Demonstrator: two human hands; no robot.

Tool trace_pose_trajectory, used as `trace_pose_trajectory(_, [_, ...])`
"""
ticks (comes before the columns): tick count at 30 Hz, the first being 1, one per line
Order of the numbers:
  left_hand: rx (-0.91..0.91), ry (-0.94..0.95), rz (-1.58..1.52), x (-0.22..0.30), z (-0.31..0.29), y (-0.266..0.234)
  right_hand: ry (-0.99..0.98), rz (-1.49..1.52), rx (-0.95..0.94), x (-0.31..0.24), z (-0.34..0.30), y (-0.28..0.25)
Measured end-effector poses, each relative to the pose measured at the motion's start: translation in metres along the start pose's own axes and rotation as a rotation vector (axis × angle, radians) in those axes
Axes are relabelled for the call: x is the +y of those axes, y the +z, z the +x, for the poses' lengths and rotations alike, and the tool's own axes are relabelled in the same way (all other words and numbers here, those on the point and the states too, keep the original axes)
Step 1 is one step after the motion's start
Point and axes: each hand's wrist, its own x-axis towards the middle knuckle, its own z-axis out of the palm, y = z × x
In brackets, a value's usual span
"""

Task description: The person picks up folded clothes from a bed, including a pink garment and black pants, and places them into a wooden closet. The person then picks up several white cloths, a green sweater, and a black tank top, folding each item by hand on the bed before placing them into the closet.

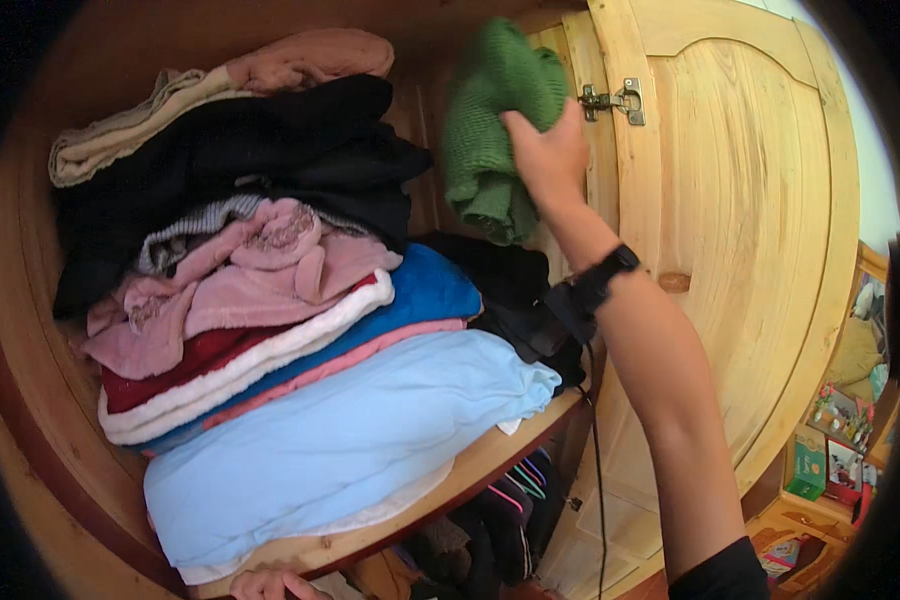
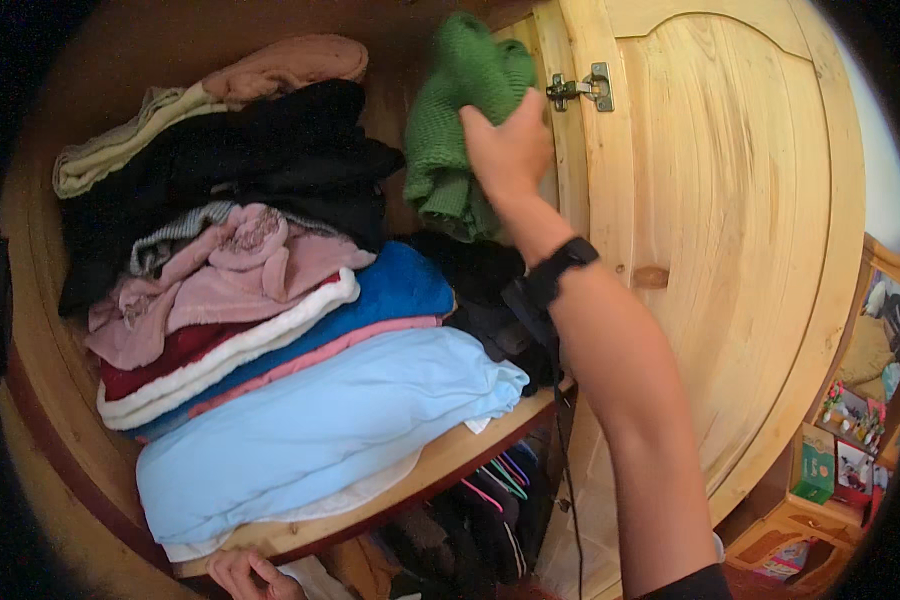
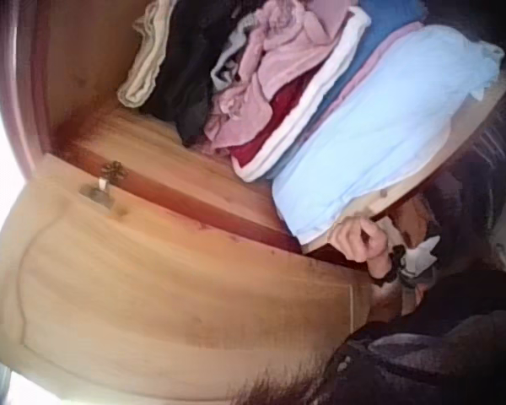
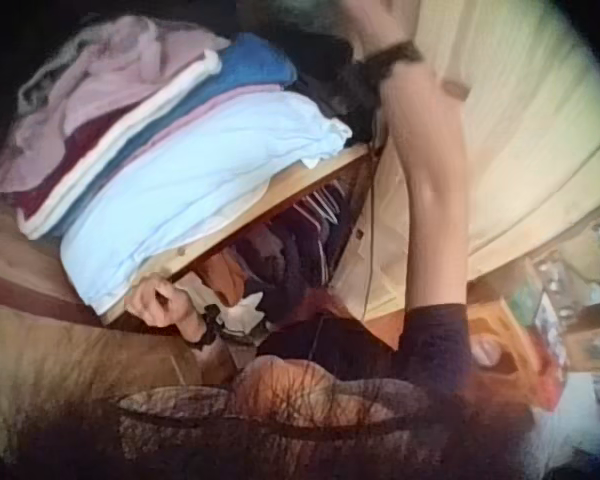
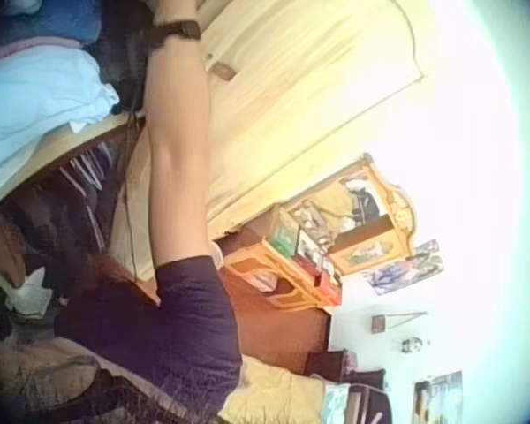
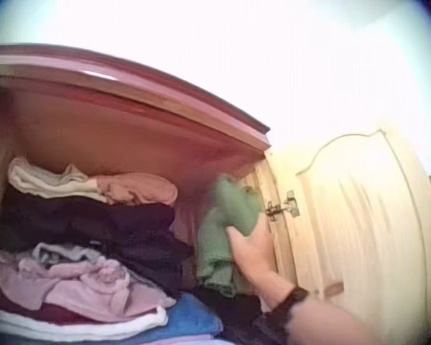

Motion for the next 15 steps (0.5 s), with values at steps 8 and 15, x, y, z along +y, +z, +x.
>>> trace_pose_trajectory(8, [-0.039,0.021,0.148,0.003,0.002,0.015,-0.200,-0.476,-0.365,0.020,0.025,0.097])
trace_pose_trajectory(15, [-0.116,-0.059,0.241,0.012,-0.001,0.015,-0.416,-0.664,-0.817,0.077,0.000,0.179])
